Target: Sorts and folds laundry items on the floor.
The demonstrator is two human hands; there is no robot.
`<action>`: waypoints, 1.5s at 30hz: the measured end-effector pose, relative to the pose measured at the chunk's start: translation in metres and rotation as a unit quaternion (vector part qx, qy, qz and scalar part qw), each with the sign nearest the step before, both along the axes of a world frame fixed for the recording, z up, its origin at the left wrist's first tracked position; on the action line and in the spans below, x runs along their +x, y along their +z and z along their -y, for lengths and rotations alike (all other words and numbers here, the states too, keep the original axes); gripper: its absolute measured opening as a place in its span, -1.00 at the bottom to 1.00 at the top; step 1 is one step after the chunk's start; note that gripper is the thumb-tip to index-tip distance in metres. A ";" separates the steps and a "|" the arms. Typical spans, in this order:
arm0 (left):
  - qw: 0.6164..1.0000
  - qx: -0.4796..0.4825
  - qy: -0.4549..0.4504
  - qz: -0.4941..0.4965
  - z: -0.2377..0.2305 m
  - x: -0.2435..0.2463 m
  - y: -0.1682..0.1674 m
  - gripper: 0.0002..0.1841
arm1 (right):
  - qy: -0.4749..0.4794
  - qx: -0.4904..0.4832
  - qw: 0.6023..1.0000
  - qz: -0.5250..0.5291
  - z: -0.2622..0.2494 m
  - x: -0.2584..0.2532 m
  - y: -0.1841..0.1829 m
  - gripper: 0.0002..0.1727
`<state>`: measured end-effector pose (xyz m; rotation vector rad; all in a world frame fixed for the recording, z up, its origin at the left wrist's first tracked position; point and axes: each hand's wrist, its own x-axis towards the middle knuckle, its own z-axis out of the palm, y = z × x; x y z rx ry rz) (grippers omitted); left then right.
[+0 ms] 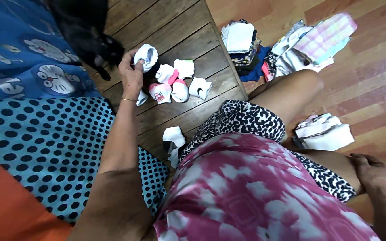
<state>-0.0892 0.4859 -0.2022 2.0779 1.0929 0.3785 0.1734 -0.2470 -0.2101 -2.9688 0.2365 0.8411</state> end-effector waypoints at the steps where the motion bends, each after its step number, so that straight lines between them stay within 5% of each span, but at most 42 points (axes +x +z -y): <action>1: 1.000 0.000 0.017 0.013 0.003 -0.002 0.004 -0.57 | -0.001 0.002 1.000 0.002 0.000 0.000 0.000 -0.46; 12: 0.993 0.029 0.113 0.000 0.024 -0.069 0.005 -0.57 | -0.003 0.010 1.000 0.012 0.005 -0.004 -0.003 -0.47; 18: 0.992 0.025 0.126 0.022 0.030 -0.061 -0.009 -0.54 | -0.005 0.008 1.000 0.011 0.001 -0.003 0.001 -0.47; 24: 0.975 -0.017 -0.025 -0.222 0.030 -0.024 -0.005 -0.46 | -0.014 0.026 0.999 0.015 0.001 -0.005 0.000 -0.49; 31: 0.985 0.080 0.117 -0.101 0.060 -0.037 0.010 -0.56 | -0.024 0.041 0.999 0.014 0.013 -0.007 -0.005 -0.44; 39: 0.961 0.202 -0.170 -0.077 0.198 0.016 -0.005 -0.53 | -0.006 0.035 0.999 0.005 0.005 0.001 -0.006 -0.45; 45: 0.943 0.202 -0.238 -0.110 0.205 0.043 -0.044 -0.45 | -0.006 0.038 0.999 0.014 0.005 -0.003 -0.002 -0.45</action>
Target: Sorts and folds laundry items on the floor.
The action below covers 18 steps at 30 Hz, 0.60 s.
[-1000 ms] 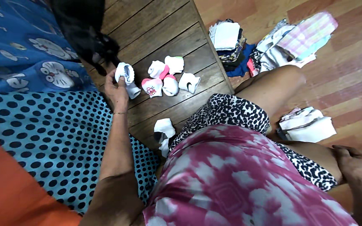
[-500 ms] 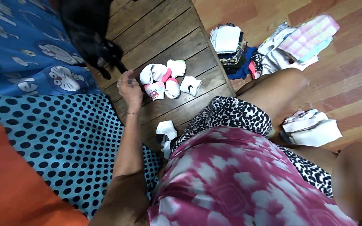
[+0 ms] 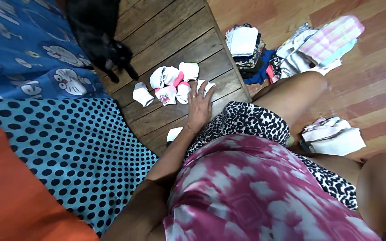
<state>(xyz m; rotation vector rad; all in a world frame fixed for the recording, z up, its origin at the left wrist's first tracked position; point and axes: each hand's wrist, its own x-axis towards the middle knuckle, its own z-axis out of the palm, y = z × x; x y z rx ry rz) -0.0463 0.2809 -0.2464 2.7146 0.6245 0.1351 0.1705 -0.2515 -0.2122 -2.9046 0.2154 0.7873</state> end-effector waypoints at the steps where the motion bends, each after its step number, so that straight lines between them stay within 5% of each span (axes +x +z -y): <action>1: 1.000 -0.008 -0.002 0.001 -0.005 0.003 -0.002 -0.49 | 0.001 0.004 1.000 0.000 0.001 -0.001 0.000 -0.45; 13: 0.999 -0.030 -0.031 0.025 -0.014 -0.004 0.003 -0.43 | -0.008 0.020 1.000 0.007 0.007 -0.003 -0.004 -0.47; 18: 0.985 0.002 0.149 0.093 -0.051 -0.059 0.023 -0.50 | -0.018 0.018 1.000 -0.002 0.008 -0.002 -0.005 -0.47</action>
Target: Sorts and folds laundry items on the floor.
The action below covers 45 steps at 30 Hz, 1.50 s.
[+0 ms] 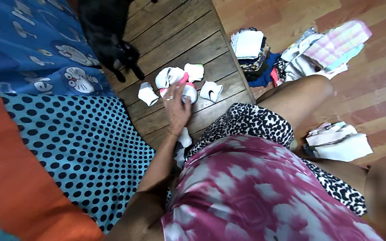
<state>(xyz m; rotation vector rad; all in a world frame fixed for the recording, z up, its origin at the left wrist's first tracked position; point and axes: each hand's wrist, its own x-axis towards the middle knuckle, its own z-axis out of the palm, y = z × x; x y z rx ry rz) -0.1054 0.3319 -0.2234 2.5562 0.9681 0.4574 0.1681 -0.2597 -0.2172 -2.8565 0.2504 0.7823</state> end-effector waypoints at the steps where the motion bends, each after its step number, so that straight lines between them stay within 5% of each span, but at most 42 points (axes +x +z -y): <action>1: 0.998 -0.015 0.064 -0.004 -0.014 -0.014 0.002 -0.46 | 0.004 -0.003 1.000 -0.001 -0.001 0.000 0.001 -0.47; 4: 0.975 -0.045 0.216 -0.038 -0.061 -0.052 -0.008 -0.25 | 0.012 -0.010 1.000 -0.002 0.000 0.002 0.001 -0.46; 9: 0.959 -0.164 0.231 0.013 -0.108 -0.081 -0.025 -0.32 | 0.009 -0.006 1.000 0.001 -0.003 0.001 0.001 -0.47; 11: 0.895 -0.322 0.251 0.179 -0.110 -0.079 -0.018 -0.34 | 0.016 0.005 1.000 0.005 -0.001 -0.002 0.003 -0.48; 13: 0.785 -0.478 0.221 0.326 -0.104 -0.076 -0.003 -0.37 | 0.020 0.013 1.000 0.005 0.003 -0.002 0.002 -0.47; 15: 0.716 -0.554 0.182 0.383 -0.096 -0.075 0.009 -0.47 | 0.018 0.013 1.000 0.004 0.004 -0.003 0.001 -0.46; 23: 0.643 -0.625 0.125 0.425 -0.074 -0.071 0.028 -0.64 | 0.015 -0.001 1.000 0.000 -0.001 0.000 0.002 -0.44; 29: 0.565 -0.704 0.013 0.429 -0.063 -0.058 0.040 -0.50 | 0.017 0.006 1.000 0.010 0.004 -0.002 0.001 -0.45; 33: 0.552 -0.725 -0.017 0.412 -0.059 -0.045 0.042 -0.48 | 0.013 0.005 1.000 0.007 0.002 -0.004 0.004 -0.45; 39: 0.567 -0.726 -0.066 0.384 -0.058 -0.030 0.048 -0.45 | 0.008 0.007 1.000 0.011 0.002 -0.005 0.003 -0.44; 41: 0.651 -0.666 -0.027 0.363 -0.056 -0.027 0.052 -0.52 | 0.012 0.007 1.000 0.012 0.003 -0.005 0.004 -0.43; 43: 0.803 -0.511 0.058 0.302 -0.056 -0.024 0.049 -0.59 | 0.011 0.017 1.000 0.016 0.004 -0.005 0.004 -0.44; 45: 0.906 -0.336 0.106 0.233 -0.066 -0.032 0.029 -0.49 | 0.010 0.014 1.000 0.013 0.004 -0.006 0.005 -0.45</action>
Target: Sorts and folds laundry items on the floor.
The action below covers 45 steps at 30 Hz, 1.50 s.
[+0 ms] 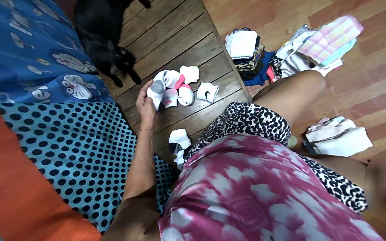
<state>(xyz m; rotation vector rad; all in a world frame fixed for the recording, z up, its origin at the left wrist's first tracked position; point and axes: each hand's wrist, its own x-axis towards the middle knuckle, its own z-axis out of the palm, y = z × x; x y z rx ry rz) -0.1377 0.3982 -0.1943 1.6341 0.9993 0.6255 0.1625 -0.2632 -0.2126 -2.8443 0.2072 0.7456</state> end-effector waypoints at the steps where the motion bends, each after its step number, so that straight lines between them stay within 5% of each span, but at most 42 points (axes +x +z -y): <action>1: 0.998 0.057 0.016 -0.037 -0.004 -0.008 -0.010 -0.45 | -0.001 -0.003 1.000 -0.003 -0.002 0.000 0.001 -0.45; 7: 0.993 0.023 0.077 -0.091 0.022 -0.014 -0.032 -0.25 | -0.004 -0.014 1.000 -0.002 -0.004 0.001 0.000 -0.43; 11: 0.959 0.158 0.040 -0.230 0.047 0.011 -0.039 0.18 | -0.014 -0.012 1.000 -0.006 -0.008 0.002 0.001 -0.45; 15: 0.927 0.191 0.047 -0.320 0.057 0.040 -0.045 0.32 | -0.015 -0.008 1.000 -0.005 -0.004 0.003 -0.003 -0.45; 23: 0.912 0.183 0.060 -0.362 0.024 0.091 -0.057 0.21 | -0.022 -0.009 1.000 0.003 -0.002 0.002 -0.004 -0.47; 29: 0.906 0.236 0.033 -0.351 0.006 0.130 -0.033 0.09 | -0.008 -0.007 1.000 -0.006 -0.005 0.003 -0.001 -0.44; 32: 0.863 0.395 -0.121 -0.290 0.052 0.128 -0.021 -0.20 | -0.020 -0.018 0.999 -0.017 -0.018 -0.001 0.012 -0.43; 36: 0.733 0.486 -0.412 -0.238 0.099 0.123 -0.055 -0.40 | -0.046 0.006 0.999 -0.002 -0.017 -0.002 0.015 -0.54; 39: 0.694 0.511 -0.423 -0.280 0.092 0.132 -0.076 -0.42 | -0.041 0.025 0.999 0.027 -0.009 -0.003 0.009 -0.57; 45: 0.686 0.492 -0.368 -0.389 0.058 0.172 -0.059 -0.45 | -0.086 0.062 0.993 0.055 0.001 -0.007 0.005 -0.58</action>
